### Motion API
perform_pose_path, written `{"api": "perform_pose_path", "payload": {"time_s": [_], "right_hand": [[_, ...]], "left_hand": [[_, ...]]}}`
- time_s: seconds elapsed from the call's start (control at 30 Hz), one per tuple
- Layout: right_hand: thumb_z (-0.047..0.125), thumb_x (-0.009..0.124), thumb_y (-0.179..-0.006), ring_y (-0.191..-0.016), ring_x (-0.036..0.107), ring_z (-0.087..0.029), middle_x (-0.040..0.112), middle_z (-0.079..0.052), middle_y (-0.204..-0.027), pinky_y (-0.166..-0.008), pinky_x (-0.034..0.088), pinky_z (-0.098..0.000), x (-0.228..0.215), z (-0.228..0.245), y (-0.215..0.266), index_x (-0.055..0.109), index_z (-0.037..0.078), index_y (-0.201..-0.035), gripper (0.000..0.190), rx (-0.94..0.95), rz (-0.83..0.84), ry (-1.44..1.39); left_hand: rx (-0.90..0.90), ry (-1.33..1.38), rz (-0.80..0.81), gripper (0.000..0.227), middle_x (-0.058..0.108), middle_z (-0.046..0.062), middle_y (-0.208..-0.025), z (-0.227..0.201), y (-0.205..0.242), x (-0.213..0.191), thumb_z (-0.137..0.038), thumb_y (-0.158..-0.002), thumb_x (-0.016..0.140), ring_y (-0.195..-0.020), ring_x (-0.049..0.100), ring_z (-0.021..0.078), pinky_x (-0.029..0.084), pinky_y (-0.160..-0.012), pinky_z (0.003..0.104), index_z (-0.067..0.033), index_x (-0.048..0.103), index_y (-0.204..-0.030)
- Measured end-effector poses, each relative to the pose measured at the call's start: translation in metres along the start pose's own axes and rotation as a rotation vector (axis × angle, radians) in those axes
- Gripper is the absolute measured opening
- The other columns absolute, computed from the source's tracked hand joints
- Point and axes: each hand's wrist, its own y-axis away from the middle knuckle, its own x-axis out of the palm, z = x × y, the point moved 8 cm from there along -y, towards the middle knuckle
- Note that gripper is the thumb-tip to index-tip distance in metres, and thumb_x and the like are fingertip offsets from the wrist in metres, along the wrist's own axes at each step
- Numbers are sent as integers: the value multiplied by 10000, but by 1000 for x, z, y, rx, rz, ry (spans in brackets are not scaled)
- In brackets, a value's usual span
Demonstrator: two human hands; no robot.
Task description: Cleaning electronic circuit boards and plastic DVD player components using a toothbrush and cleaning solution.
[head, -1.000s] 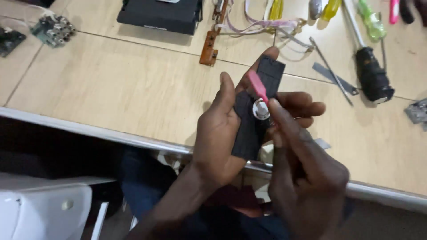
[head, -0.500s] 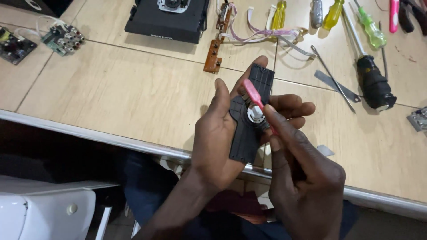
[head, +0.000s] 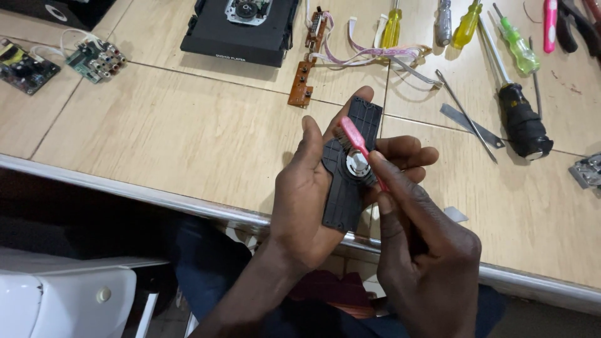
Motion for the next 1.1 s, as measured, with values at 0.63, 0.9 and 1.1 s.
{"api": "perform_pose_path", "payload": {"time_s": [0.63,0.9,1.1], "right_hand": [[114,568,-994,-614,634,-58,812,-48,-1139,-574,464,-217,-3,20,16,708,138,-1286,325,-84,-139,97],[-67,556,-1114,-911,683,-180,733,-176,-1345,-741,503,-322,-52,1,-10,643,5,-1446,351,-183,-299,193],[129,392,-1166,-569,409,-127,457,-81,-694,-538,346,-265,-83,-57,10,570,-36,-1568,470,165,-369,2]], "left_hand": [[-31,-8,5,893,416,370,-1500,-5,-2,22,-627,-896,409,-1374,445,488,369,-1204,546,-171,271,-1652],[-88,-123,108,920,404,392,-1533,1,8,36,-594,-882,465,-1409,445,492,371,-1214,501,-90,279,-1629],[-84,-23,129,928,379,387,-1544,1,8,34,-583,-896,522,-1420,413,520,401,-1186,461,-153,236,-1668]]}}
